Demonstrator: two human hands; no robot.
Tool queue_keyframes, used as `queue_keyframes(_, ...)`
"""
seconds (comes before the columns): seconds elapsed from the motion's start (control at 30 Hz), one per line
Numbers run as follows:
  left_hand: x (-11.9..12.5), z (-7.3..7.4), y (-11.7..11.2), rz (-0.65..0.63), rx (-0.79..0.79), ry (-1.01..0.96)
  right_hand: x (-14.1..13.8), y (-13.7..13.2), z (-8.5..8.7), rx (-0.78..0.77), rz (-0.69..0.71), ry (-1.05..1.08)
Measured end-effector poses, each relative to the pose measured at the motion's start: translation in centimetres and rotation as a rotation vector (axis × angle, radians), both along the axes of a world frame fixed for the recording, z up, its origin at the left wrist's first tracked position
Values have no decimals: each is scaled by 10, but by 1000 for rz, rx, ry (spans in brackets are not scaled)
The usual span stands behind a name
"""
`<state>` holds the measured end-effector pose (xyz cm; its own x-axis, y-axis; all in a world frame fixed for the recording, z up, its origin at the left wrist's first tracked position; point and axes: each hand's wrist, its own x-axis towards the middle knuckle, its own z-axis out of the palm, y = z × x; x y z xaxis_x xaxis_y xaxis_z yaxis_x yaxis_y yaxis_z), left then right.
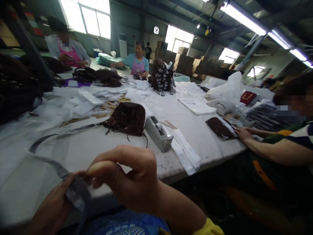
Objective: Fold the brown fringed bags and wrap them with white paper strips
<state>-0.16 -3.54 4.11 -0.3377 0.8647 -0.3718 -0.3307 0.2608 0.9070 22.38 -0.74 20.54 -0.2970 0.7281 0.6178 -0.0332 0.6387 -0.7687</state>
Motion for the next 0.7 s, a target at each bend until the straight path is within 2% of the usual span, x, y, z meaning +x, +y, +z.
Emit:
queue_keyframes(0.07,2,10,-1,6,-1,-80,-23,9,-47,-252,19,19)
queue_keyframes(0.17,6,35,-1,127,5,-249,-51,7,-111,-620,252,52)
queue_keyframes(0.2,7,45,0,183,6,-294,-58,3,-126,-712,367,66)
queue_keyframes(0.27,8,64,4,256,7,-356,-68,-6,-145,-859,626,72)
queue_keyframes(0.37,-1,85,12,283,72,-351,-71,-15,-156,-1004,907,32)
queue_keyframes(0.47,-31,93,26,353,218,-273,-53,-12,-159,-1092,996,-11)
queue_keyframes(0.57,-78,96,39,426,329,-179,-14,1,-157,-1137,948,-35)
queue_keyframes(0.7,-127,92,57,408,271,23,44,12,-143,-1209,745,-101)
